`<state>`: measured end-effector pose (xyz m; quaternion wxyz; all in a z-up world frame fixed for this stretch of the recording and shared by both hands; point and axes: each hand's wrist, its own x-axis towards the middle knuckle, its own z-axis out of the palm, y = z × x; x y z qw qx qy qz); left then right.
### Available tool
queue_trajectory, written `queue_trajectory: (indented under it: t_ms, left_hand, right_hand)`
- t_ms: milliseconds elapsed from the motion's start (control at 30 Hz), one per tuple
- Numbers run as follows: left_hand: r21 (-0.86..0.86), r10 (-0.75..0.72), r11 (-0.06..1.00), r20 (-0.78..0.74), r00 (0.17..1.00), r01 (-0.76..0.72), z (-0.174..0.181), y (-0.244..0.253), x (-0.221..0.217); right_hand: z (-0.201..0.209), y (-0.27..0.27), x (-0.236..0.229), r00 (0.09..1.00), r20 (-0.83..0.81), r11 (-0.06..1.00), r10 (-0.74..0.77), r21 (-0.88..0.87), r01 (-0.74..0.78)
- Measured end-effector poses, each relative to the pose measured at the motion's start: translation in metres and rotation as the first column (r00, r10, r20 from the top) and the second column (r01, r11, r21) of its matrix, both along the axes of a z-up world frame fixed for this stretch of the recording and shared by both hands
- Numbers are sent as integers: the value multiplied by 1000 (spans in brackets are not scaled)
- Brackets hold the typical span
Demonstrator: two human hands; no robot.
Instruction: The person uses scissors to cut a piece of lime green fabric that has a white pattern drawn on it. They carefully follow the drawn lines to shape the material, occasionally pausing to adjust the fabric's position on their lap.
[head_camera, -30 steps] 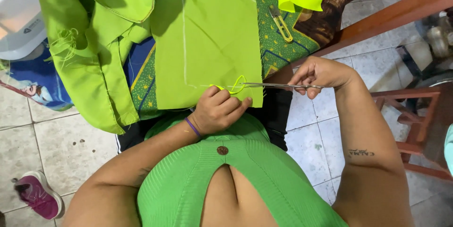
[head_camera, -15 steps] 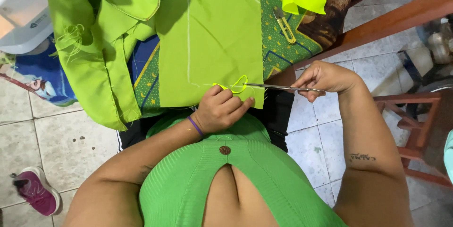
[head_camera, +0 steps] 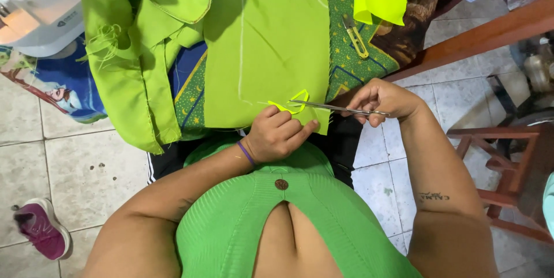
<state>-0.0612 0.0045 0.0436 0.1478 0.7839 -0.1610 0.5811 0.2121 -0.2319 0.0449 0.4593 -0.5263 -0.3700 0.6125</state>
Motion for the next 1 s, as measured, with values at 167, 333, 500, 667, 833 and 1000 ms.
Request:
queue_trajectory:
  t_ms: [167,333,500,667,833,1000]
  left_hand:
    - [-7,11,1000,14,1000,-11,-1,-2,0]
    - [-19,9,1000,18,1000,-9,-1,-3,0]
    - [-33,14,999,43,999,-13,1,-4,1]
    - [-15,20,1000,20,1000,-19,-5,-3,-2]
    - [-13,14,1000,8,1000,-14,-6,-2,-4]
    - [-20,19,1000,14,1000,-19,-3,-2,-5]
  right_hand:
    - [3,11,-4,1000,-12,1000,-4,10,4]
    - [3,11,-2,1000,-2,1000,-6,-1,6]
    - [-15,-2,13,998,54,999,10,-37,-8]
    - [-20,-8,17,998,60,999,-11,-53,15]
    - [-3,-2,6,997,71,996,-24,-86,30]
    - [-14,0,9,999,37,997,-21,-80,24]
